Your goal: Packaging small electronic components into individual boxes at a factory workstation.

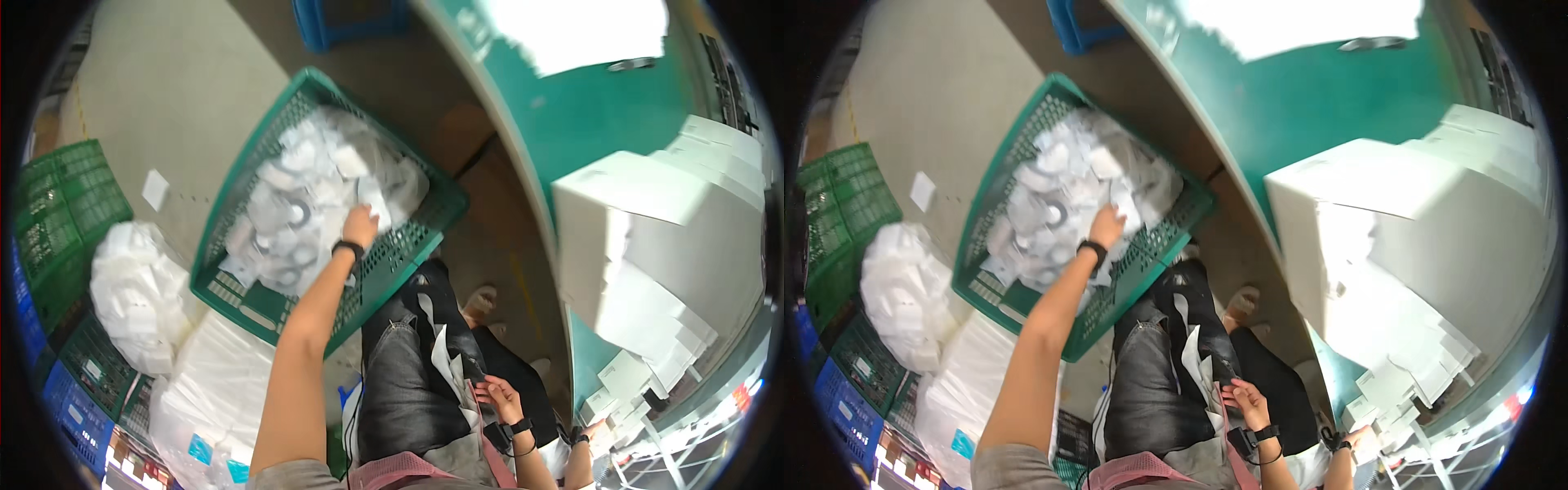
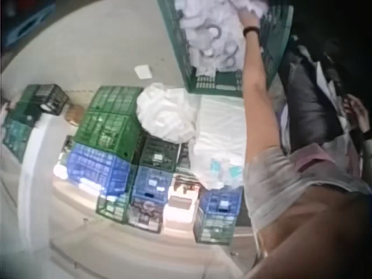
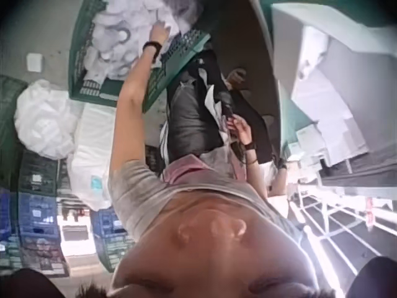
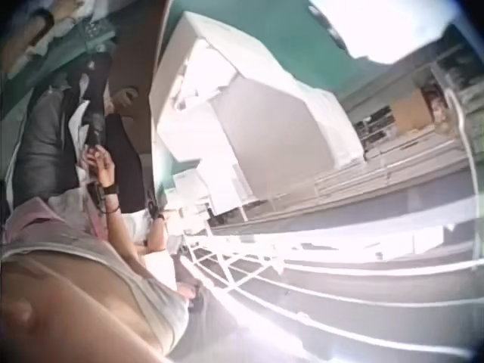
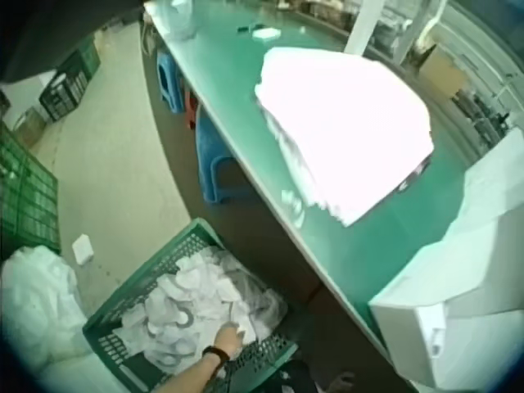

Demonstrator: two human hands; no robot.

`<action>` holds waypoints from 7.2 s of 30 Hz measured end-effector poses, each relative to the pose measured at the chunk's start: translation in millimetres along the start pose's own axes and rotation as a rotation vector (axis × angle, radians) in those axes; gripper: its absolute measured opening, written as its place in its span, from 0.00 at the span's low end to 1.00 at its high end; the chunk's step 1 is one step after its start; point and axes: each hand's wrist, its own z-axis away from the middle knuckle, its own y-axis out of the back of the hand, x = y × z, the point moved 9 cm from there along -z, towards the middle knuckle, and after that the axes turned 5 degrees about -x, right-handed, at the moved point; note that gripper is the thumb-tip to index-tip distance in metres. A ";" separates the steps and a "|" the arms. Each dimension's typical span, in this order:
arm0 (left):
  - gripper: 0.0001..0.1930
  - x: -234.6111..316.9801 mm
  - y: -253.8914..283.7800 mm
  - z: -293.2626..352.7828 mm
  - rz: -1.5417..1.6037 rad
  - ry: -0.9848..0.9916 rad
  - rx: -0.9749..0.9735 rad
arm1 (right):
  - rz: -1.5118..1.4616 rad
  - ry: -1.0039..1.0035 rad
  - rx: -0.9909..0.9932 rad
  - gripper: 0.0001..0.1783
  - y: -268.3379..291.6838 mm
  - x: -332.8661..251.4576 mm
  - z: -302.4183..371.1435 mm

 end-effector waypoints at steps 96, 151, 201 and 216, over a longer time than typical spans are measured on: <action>0.16 58.7 146.0 362.9 0.448 0.413 -0.011 | 0.716 0.734 1.330 0.21 313.9 -139.5 195.8; 0.23 -87.3 125.1 -71.3 -0.435 0.030 0.263 | 1.349 1.256 0.832 0.37 -38.1 -216.9 39.3; 0.37 502.2 -27.6 400.6 0.414 -0.242 -1.443 | -0.586 1.271 0.161 0.13 108.9 -137.5 343.5; 0.34 652.9 72.1 501.1 0.078 -1.218 -1.394 | -0.757 0.976 -0.349 0.12 111.8 -135.7 354.2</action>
